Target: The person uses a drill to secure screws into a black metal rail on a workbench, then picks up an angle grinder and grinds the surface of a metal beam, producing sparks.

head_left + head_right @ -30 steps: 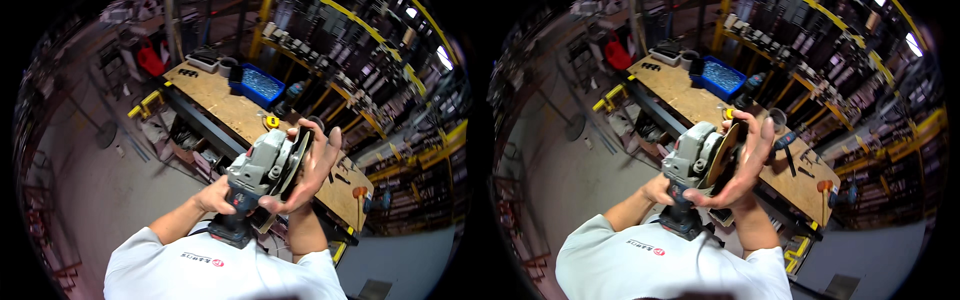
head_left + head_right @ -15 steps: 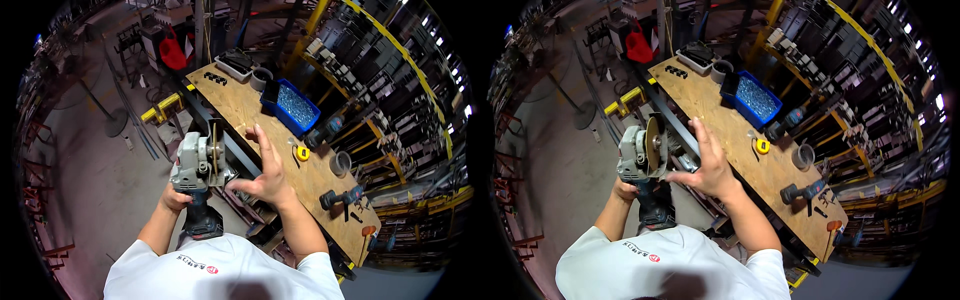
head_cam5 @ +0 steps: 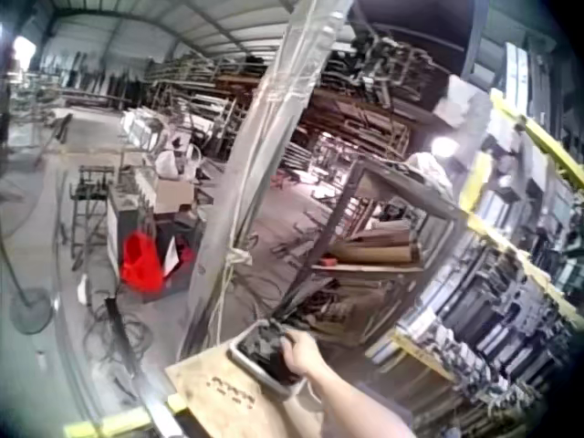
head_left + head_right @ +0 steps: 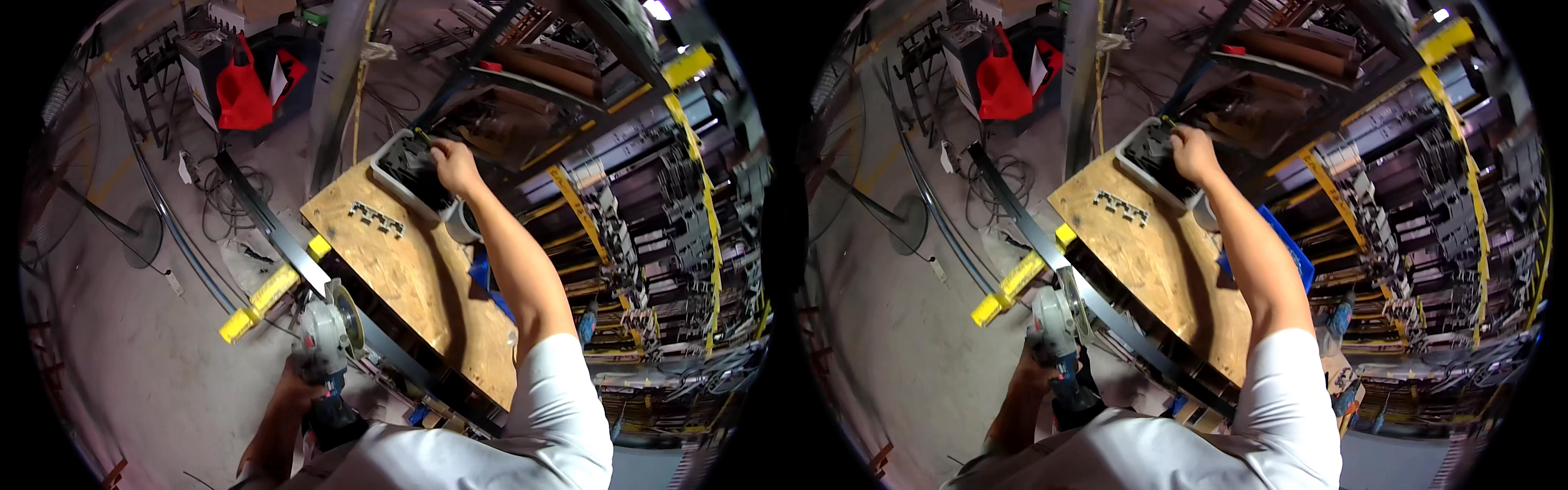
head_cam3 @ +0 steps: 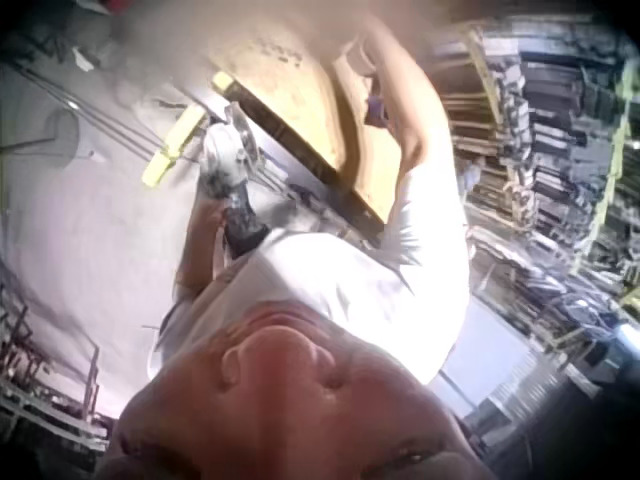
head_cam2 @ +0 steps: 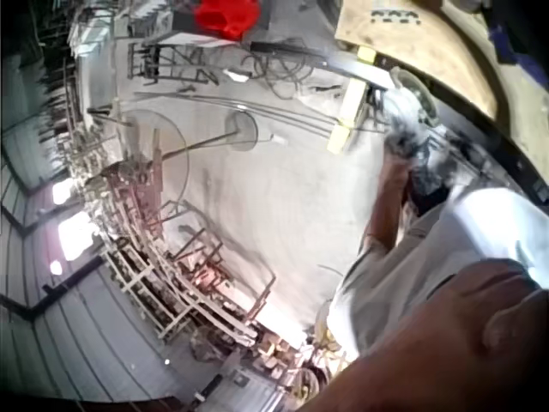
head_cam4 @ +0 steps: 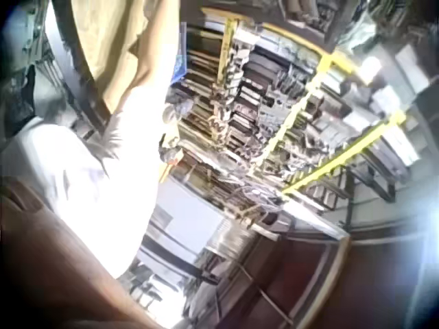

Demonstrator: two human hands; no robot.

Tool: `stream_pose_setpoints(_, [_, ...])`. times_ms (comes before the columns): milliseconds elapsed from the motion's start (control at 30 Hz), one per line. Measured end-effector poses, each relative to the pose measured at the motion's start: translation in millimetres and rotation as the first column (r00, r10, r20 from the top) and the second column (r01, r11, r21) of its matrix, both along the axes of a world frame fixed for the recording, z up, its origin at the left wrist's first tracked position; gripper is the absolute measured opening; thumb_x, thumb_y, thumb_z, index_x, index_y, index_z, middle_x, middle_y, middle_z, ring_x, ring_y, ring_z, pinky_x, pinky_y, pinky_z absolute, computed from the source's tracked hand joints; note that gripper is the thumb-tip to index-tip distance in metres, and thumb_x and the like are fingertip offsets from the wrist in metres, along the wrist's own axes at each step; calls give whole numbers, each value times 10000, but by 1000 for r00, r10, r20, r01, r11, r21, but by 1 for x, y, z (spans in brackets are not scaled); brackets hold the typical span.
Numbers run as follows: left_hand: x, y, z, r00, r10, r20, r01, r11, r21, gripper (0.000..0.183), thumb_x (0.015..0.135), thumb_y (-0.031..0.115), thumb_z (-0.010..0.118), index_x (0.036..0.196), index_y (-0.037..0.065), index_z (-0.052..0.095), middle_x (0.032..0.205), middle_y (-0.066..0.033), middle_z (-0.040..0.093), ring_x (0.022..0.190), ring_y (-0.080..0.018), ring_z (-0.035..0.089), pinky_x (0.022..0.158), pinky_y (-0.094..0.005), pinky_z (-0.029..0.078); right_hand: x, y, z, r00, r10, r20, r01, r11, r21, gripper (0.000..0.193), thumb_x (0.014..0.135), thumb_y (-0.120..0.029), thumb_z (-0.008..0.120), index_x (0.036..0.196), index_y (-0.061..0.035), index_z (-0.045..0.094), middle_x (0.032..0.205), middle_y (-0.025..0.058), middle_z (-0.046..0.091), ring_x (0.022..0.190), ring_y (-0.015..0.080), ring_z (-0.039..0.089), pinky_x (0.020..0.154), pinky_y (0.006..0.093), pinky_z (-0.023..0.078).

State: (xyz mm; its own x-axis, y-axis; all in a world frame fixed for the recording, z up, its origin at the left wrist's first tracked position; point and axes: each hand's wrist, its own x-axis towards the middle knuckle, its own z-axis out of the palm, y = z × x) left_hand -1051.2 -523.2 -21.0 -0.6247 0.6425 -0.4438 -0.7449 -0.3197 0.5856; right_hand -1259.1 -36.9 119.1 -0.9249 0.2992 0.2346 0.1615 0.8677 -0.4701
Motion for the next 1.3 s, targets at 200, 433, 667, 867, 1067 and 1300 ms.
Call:
stream_pose_setpoints(200, [-39,-1,4,997,18,76,-28,990,137,891,640,-73,842,1444,79,487,1274,-149,653,1133,-321,687,868,-529,621,-114,104,-68,843,-382,378,256,904,341,415,926,-269,660,1229,13,693,1327,262,665,1249,430,631,1078,490,489])
stream_pose_setpoints(433, [-83,4,19,997,-66,-38,73,973,217,863,621,30,899,1388,-11,507,1124,-180,707,972,-305,743,827,-469,636,-132,45,-51,790,-484,376,413,874,257,373,910,-210,645,1241,-50,705,1286,234,695,1244,420,637,1087,600,400])
stream_pose_setpoints(667, [-113,26,26,970,-210,-126,221,972,79,739,588,8,842,1302,18,651,1174,-48,724,1068,-188,683,979,-355,513,-118,68,-71,840,-518,162,486,850,201,394,835,-179,692,1207,-49,677,1174,228,730,1154,420,676,1044,599,427])
stream_pose_setpoints(867, [-115,14,22,918,-319,-236,326,945,-8,742,652,75,903,1332,8,615,1233,-55,697,1122,-180,640,1026,-354,484,-108,115,-91,954,-300,-17,300,954,3,491,875,-142,700,1335,8,622,1287,230,678,1191,366,648,1053,444,489])
stream_pose_setpoints(1067, [-129,30,95,924,-351,-151,353,936,-12,583,702,1,823,1257,-25,648,1114,-58,705,1050,-140,623,968,-298,481,-72,138,-75,971,-88,221,114,988,-105,406,884,40,558,1277,52,655,1201,186,722,1117,284,675,1022,365,479])
stream_pose_setpoints(1300, [-105,21,94,909,-303,-285,314,949,-8,598,719,-51,782,1289,-24,606,1087,-14,664,992,-95,571,861,-279,489,-99,123,-76,951,31,307,-19,999,-42,529,788,79,555,1314,90,614,1271,268,697,1206,398,666,1027,421,516])
